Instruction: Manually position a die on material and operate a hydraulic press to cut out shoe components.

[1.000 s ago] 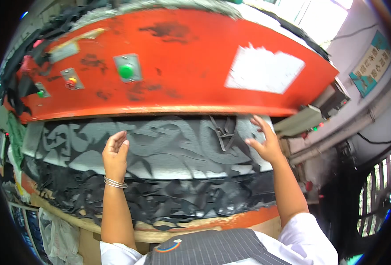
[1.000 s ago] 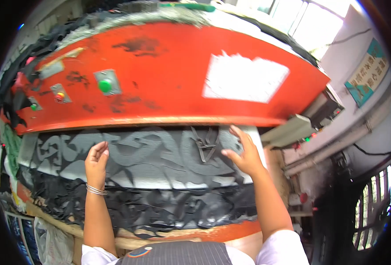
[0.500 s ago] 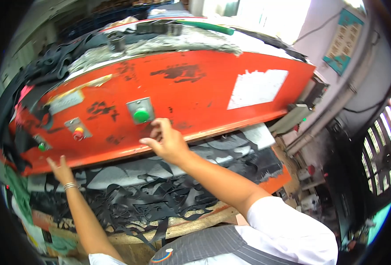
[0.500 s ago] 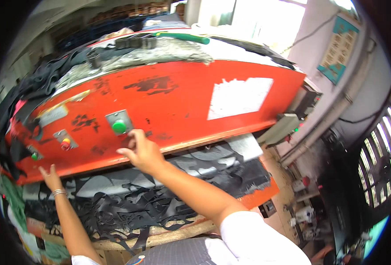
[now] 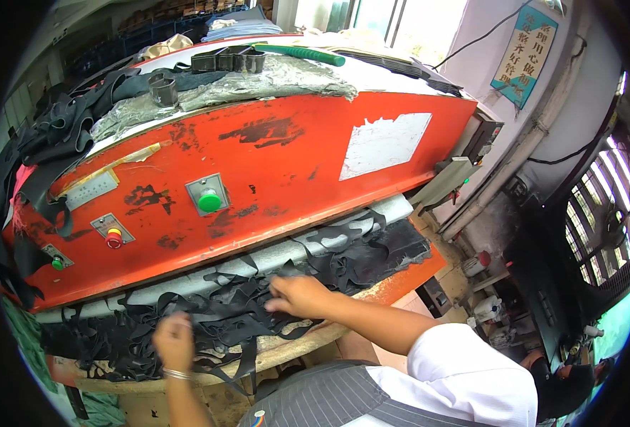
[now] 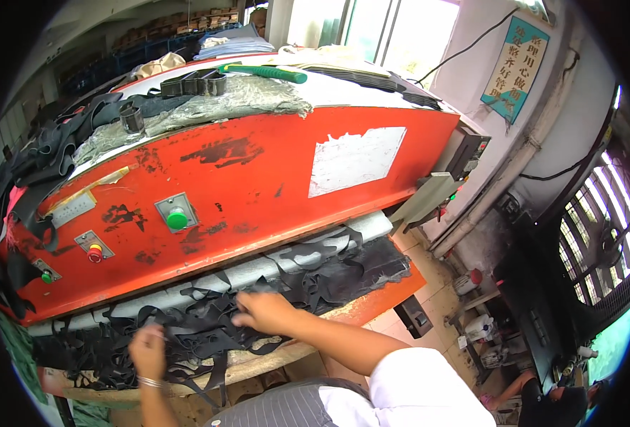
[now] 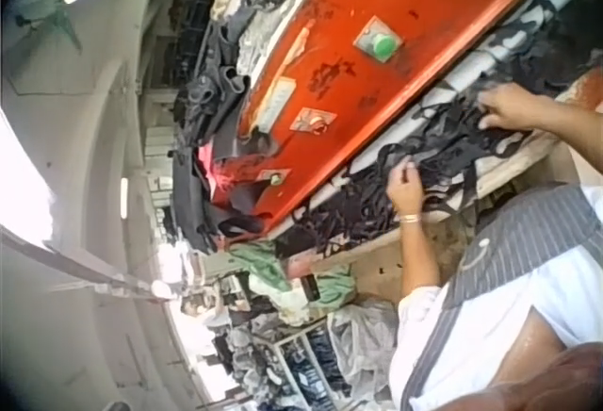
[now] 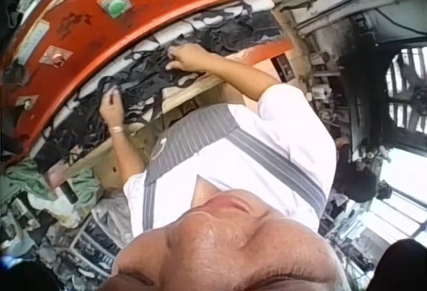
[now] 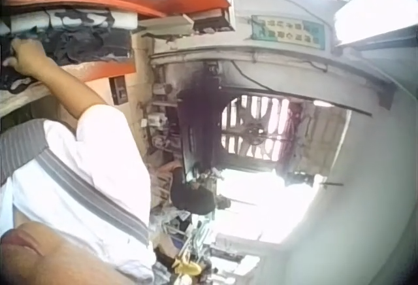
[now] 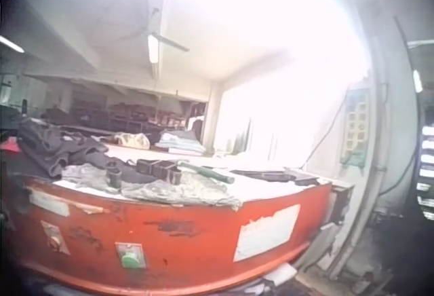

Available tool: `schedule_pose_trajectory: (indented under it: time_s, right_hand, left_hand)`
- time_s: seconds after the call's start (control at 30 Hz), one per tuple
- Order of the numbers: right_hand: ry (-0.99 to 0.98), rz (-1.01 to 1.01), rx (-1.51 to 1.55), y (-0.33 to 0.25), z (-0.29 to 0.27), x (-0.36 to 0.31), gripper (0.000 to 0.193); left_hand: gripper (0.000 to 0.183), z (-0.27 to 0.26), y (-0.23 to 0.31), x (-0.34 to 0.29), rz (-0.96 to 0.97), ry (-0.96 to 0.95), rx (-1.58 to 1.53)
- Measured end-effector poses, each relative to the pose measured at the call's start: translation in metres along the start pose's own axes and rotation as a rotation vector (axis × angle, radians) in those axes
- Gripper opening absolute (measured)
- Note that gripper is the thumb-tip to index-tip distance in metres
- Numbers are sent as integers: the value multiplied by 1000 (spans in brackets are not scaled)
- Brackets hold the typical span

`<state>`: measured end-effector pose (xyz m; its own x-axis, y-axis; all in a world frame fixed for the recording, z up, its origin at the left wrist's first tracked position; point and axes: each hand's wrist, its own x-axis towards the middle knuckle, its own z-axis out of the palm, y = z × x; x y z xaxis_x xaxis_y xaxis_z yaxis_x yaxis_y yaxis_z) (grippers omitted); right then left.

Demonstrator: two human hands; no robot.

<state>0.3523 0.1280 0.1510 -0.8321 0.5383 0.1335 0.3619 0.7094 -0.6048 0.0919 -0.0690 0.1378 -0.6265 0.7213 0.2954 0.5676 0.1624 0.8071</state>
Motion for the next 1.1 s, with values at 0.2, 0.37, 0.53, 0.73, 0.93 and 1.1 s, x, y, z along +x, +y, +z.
schedule_pose_trajectory:
  time_s: [0.2,0.37,0.53,0.73,0.93,1.1]
  right_hand:
    - [-151,-131,-266,19,18,-112,56]
    - [-13,-29,-356,18,31,-116,51]
    - [-36,-58,-338,17,20,-118,44]
    - [-470,164,108,6,-31,-120,45]
    - [253,157,-140,108,-91,-58,59]
    - [117,431,-396,125,-93,1,66]
  left_hand:
    - [19,97,61,-100,368,-381,172]
    - [15,123,68,-105,360,-198,317]
    - [12,125,77,-108,342,-170,313]
    - [12,88,79,-150,307,-229,318]
    - [10,105,109,-158,284,-297,71]
    - [5,152,123,-111,439,-297,12]
